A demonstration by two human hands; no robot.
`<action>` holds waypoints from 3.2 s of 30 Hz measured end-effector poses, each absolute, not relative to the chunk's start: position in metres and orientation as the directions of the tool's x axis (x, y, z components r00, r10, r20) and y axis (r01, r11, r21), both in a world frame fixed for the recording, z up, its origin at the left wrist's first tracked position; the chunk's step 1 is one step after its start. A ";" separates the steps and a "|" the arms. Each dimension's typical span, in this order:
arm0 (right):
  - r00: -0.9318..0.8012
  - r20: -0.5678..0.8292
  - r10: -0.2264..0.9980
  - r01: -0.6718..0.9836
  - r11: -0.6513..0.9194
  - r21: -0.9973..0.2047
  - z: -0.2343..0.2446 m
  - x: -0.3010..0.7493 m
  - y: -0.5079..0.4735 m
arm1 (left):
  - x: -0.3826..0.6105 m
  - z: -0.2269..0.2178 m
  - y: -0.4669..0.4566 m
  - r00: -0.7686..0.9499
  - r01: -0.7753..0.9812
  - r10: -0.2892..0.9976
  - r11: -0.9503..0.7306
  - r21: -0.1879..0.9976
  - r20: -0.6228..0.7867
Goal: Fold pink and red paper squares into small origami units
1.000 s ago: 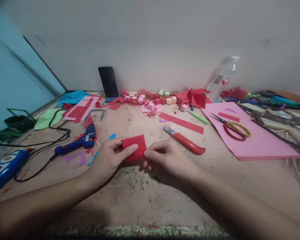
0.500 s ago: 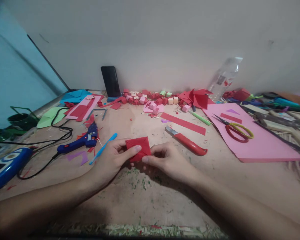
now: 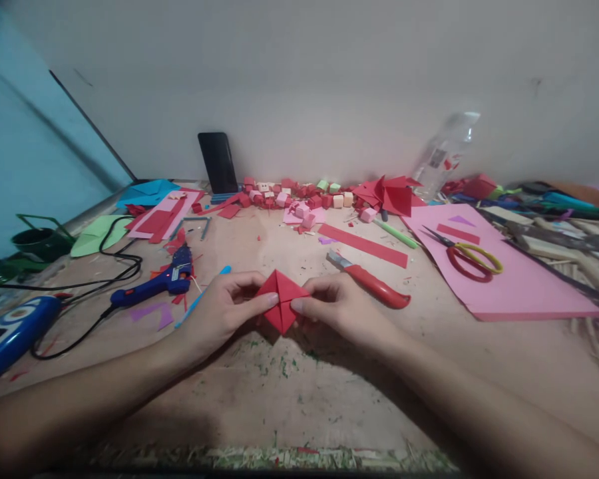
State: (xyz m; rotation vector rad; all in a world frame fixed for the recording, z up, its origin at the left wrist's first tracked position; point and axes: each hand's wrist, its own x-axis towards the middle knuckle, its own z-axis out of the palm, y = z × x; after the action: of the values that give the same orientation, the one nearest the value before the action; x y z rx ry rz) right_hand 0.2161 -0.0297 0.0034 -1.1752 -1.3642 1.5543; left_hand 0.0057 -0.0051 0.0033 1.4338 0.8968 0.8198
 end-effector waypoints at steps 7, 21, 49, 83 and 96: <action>-0.244 -0.174 0.954 -0.077 -0.198 -0.977 -0.003 0.214 -0.029 | 0.006 -0.004 -0.007 0.472 0.103 0.877 0.047 0.994 -0.090; -0.234 -0.246 0.940 -0.008 -0.255 -0.967 -0.002 0.210 -0.032 | 0.009 -0.005 -0.009 0.449 0.042 0.883 0.133 0.990 -0.138; -0.262 -0.284 0.922 -0.175 -0.335 -0.926 -0.001 0.208 -0.032 | 0.009 -0.004 -0.012 0.430 -0.023 0.895 -0.117 0.993 0.115; -0.246 -0.235 0.940 -0.011 -0.245 -0.969 0.002 0.212 -0.028 | 0.011 -0.002 -0.013 0.458 0.089 0.887 0.019 0.996 -0.057; -0.253 -0.161 0.954 0.145 -0.127 -0.981 0.002 0.213 -0.028 | 0.010 -0.002 -0.013 0.474 0.151 0.880 -0.059 0.987 -0.020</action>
State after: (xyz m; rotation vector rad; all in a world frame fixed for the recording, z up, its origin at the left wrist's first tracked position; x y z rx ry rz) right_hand 0.2133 -0.0280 0.0019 -1.2774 -1.4323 1.4552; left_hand 0.0101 -0.0134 -0.0016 1.5341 0.9342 0.7676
